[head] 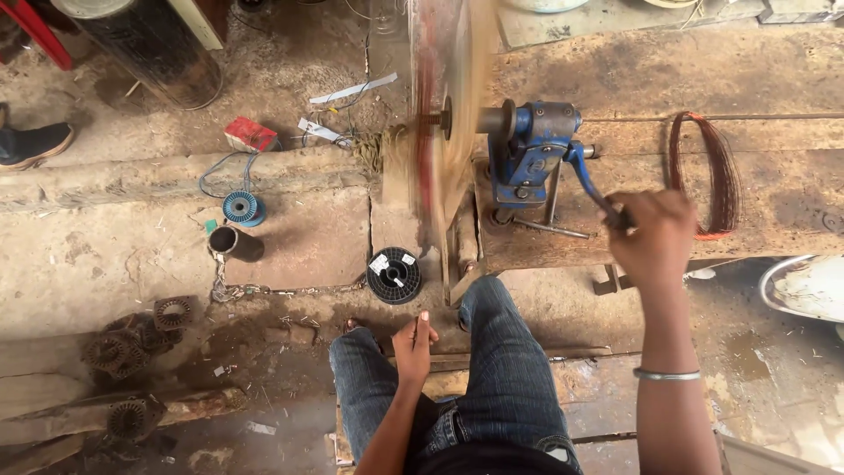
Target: Manually winding copper wire onto a component using a mechanical winding machine.
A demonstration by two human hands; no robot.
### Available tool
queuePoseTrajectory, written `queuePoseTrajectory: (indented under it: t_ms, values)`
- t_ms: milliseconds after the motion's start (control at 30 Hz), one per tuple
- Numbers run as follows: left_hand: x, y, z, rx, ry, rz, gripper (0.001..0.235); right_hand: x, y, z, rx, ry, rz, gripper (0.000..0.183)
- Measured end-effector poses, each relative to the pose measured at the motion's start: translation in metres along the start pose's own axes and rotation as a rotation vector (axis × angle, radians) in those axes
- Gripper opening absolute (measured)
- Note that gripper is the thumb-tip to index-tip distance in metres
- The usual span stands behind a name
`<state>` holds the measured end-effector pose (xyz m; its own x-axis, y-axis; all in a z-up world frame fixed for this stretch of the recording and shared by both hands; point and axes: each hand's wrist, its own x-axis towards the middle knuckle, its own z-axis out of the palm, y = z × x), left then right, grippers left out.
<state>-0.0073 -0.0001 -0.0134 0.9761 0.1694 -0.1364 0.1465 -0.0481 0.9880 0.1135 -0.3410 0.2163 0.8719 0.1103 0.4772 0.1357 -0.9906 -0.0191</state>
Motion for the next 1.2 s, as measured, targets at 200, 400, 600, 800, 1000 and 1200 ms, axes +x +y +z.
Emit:
queuePoseTrajectory:
  t_ms: [200,400,600,800,1000,1200]
  values:
    - [0.000,-0.012,-0.001,0.047,-0.003,-0.016,0.051,0.061,0.028,-0.001,0.135,0.280,-0.016,0.006]
    - [0.005,-0.009,0.004,0.015,0.015,-0.028,0.051,0.143,0.044,0.043,0.137,0.485,-0.089,0.001]
    - [0.008,0.006,0.000,0.037,0.016,-0.053,0.048,0.161,0.044,0.097,-0.040,0.152,-0.037,0.068]
    - [0.006,0.004,0.000,0.039,0.015,-0.046,0.049,0.123,0.030,0.137,-0.191,-0.396,0.142,0.122]
    - [0.002,-0.006,-0.002,0.012,-0.007,-0.031,0.051,0.036,0.016,0.143,-0.167,-0.239,0.022,0.061]
    - [0.003,-0.004,0.000,0.011,-0.010,-0.025,0.052,-0.014,-0.021,0.058,-0.059,-0.169,0.055,0.033]
